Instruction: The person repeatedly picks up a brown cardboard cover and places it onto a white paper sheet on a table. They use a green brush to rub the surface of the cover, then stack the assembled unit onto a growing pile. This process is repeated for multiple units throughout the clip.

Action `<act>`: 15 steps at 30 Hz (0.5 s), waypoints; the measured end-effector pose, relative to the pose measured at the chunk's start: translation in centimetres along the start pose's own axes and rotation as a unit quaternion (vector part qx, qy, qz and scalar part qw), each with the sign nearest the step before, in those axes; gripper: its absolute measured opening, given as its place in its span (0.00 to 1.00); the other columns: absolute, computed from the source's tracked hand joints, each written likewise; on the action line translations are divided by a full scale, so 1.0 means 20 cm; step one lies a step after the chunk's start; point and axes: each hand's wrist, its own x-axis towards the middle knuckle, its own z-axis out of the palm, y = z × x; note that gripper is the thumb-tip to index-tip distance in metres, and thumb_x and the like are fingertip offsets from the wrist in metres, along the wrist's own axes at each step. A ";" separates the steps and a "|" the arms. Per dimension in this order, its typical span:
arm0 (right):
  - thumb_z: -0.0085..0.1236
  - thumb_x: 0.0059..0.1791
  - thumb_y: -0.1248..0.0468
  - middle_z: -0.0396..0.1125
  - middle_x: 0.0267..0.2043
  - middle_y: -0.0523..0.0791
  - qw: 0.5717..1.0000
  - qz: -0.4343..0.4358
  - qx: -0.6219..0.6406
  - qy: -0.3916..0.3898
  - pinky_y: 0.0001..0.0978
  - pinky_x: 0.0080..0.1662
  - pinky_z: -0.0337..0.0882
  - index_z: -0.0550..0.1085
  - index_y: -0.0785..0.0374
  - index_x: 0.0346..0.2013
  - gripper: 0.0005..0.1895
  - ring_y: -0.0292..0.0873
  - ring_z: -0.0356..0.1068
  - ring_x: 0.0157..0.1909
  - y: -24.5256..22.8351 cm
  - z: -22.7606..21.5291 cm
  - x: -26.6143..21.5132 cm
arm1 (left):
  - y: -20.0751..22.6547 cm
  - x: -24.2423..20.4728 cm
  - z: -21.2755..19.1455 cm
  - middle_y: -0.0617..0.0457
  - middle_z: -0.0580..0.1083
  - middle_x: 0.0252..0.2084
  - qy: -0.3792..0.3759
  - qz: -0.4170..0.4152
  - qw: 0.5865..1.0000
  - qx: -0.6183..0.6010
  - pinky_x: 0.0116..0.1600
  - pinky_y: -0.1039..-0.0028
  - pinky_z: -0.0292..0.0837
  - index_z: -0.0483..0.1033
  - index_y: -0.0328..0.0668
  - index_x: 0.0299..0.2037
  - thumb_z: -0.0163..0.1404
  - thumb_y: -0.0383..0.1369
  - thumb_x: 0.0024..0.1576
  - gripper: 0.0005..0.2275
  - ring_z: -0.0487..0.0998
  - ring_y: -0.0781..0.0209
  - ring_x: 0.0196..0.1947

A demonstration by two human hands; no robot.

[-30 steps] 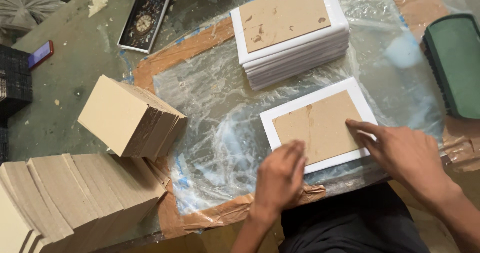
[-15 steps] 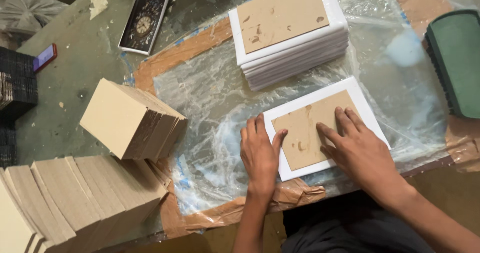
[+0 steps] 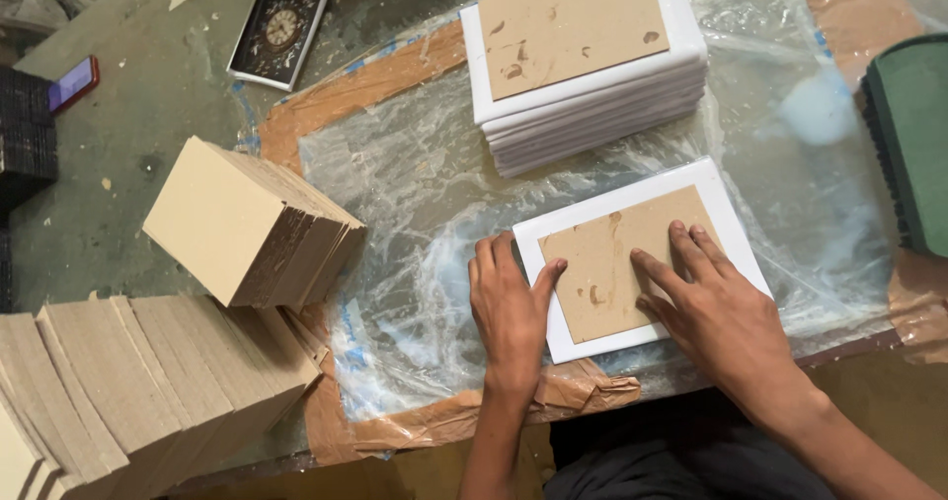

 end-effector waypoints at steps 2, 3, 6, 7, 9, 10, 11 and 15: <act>0.59 0.45 0.50 0.63 0.67 0.54 1.000 0.001 -0.003 -0.007 0.40 0.54 0.73 0.73 0.46 0.58 0.26 0.53 0.63 0.69 0.00 0.00 0.00 | 0.00 0.00 0.00 0.39 0.71 0.52 0.016 0.003 1.000 -0.010 0.53 0.57 0.69 0.70 0.26 0.56 0.67 0.36 0.43 0.31 0.72 0.39 0.50; 0.59 0.45 0.50 0.63 0.67 0.54 1.000 0.002 -0.005 -0.009 0.40 0.54 0.73 0.73 0.45 0.58 0.26 0.53 0.63 0.69 0.00 -0.01 0.00 | 0.00 0.01 0.00 0.40 0.71 0.52 0.002 -0.001 1.000 -0.004 0.53 0.57 0.69 0.71 0.27 0.55 0.67 0.36 0.44 0.30 0.72 0.40 0.50; 0.58 0.45 0.49 0.62 0.67 0.54 1.000 0.005 -0.006 -0.012 0.40 0.55 0.73 0.73 0.45 0.59 0.26 0.53 0.62 0.69 0.00 0.00 0.00 | -0.01 0.02 0.00 0.42 0.73 0.50 -0.029 -0.005 1.000 0.004 0.53 0.58 0.70 0.73 0.29 0.53 0.67 0.37 0.46 0.27 0.73 0.42 0.49; 0.58 0.45 0.49 0.62 0.67 0.54 1.000 0.004 -0.008 -0.015 0.41 0.55 0.73 0.73 0.45 0.59 0.26 0.53 0.62 0.69 0.00 0.00 0.00 | -0.02 0.03 0.00 0.42 0.73 0.50 -0.028 -0.001 1.000 -0.001 0.53 0.58 0.70 0.73 0.29 0.52 0.67 0.36 0.46 0.27 0.73 0.42 0.49; 0.58 0.46 0.49 0.62 0.67 0.54 1.000 0.002 -0.014 -0.018 0.41 0.56 0.72 0.73 0.45 0.59 0.27 0.53 0.62 0.69 0.00 0.00 0.00 | -0.02 0.02 0.00 0.42 0.73 0.50 -0.023 0.006 1.000 -0.004 0.53 0.59 0.71 0.74 0.29 0.51 0.67 0.36 0.46 0.26 0.74 0.43 0.49; 0.58 0.45 0.49 0.62 0.67 0.54 1.000 0.002 -0.015 -0.021 0.41 0.56 0.72 0.73 0.45 0.59 0.27 0.53 0.62 0.69 0.00 0.00 0.00 | -0.02 0.01 0.00 0.42 0.73 0.50 -0.018 0.010 1.000 -0.002 0.53 0.59 0.71 0.74 0.29 0.50 0.67 0.36 0.46 0.25 0.74 0.43 0.49; 0.58 0.45 0.49 0.62 0.67 0.53 1.000 0.003 -0.015 -0.022 0.41 0.56 0.72 0.73 0.44 0.59 0.27 0.53 0.62 0.70 0.00 0.00 0.00 | -0.02 0.01 0.00 0.42 0.74 0.49 -0.013 0.016 1.000 0.000 0.53 0.59 0.71 0.74 0.30 0.50 0.66 0.36 0.46 0.24 0.74 0.43 0.49; 0.57 0.46 0.48 0.62 0.68 0.53 1.000 0.004 -0.014 -0.018 0.41 0.57 0.72 0.72 0.44 0.59 0.26 0.52 0.62 0.69 0.00 0.01 0.00 | 0.00 0.00 0.00 0.42 0.74 0.48 -0.007 0.006 1.000 -0.004 0.52 0.59 0.70 0.75 0.29 0.48 0.66 0.36 0.46 0.24 0.73 0.43 0.48</act>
